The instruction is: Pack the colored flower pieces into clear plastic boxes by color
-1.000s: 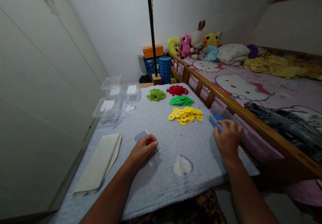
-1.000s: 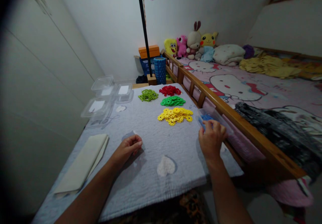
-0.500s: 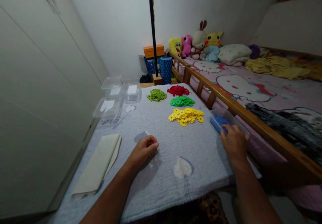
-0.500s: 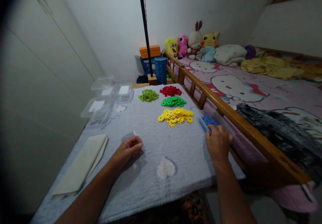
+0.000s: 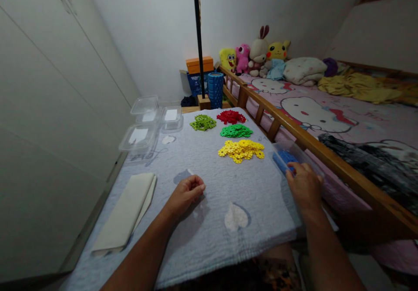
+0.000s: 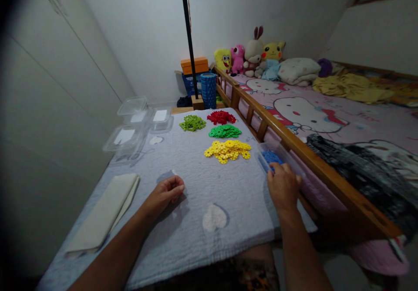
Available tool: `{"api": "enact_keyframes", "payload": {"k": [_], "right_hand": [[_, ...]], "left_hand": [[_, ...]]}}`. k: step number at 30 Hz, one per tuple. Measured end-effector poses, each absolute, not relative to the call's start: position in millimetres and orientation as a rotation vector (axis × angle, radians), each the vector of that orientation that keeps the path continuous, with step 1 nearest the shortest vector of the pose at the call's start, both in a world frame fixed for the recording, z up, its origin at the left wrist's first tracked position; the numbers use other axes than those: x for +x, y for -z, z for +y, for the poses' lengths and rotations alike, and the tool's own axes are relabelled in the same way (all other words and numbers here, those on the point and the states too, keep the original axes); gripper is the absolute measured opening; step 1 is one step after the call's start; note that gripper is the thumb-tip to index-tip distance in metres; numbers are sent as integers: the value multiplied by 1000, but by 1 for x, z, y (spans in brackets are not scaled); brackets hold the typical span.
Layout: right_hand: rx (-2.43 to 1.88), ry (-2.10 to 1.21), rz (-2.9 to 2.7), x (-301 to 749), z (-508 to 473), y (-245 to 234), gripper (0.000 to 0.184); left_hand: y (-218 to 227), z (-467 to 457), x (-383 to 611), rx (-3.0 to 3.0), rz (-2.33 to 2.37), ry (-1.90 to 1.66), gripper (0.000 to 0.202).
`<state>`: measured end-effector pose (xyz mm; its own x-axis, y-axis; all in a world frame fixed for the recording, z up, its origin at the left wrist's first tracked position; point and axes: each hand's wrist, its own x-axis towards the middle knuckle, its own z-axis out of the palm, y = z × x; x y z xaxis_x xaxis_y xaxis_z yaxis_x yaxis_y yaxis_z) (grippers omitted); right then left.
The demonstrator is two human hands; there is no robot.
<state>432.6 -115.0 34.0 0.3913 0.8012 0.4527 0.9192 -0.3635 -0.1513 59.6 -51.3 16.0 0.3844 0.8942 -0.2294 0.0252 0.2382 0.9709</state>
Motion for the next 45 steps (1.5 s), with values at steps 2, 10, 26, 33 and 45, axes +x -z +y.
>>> {"api": "enact_keyframes", "payload": {"k": [2,10,26,33,45], "right_hand": [[-2289,430,-1481,432,-116,-35,32],[-2322,422,-1475,433,-116,-37,28],[-1786,373,-1598,396,-94,-43,20],[-1893,162,-1725,367,-33,-28,38],[-2251,-70,-1434,383,38,-3,62]], "left_hand": [[-19,-52,61,1167,1004,-756,36],[-18,-52,61,1143,999,-764,38],[-18,-52,63,1152,1014,-766,36],[-18,-53,63,1154,1009,-782,36],[-19,-54,66,1172,1007,-784,34]]}}
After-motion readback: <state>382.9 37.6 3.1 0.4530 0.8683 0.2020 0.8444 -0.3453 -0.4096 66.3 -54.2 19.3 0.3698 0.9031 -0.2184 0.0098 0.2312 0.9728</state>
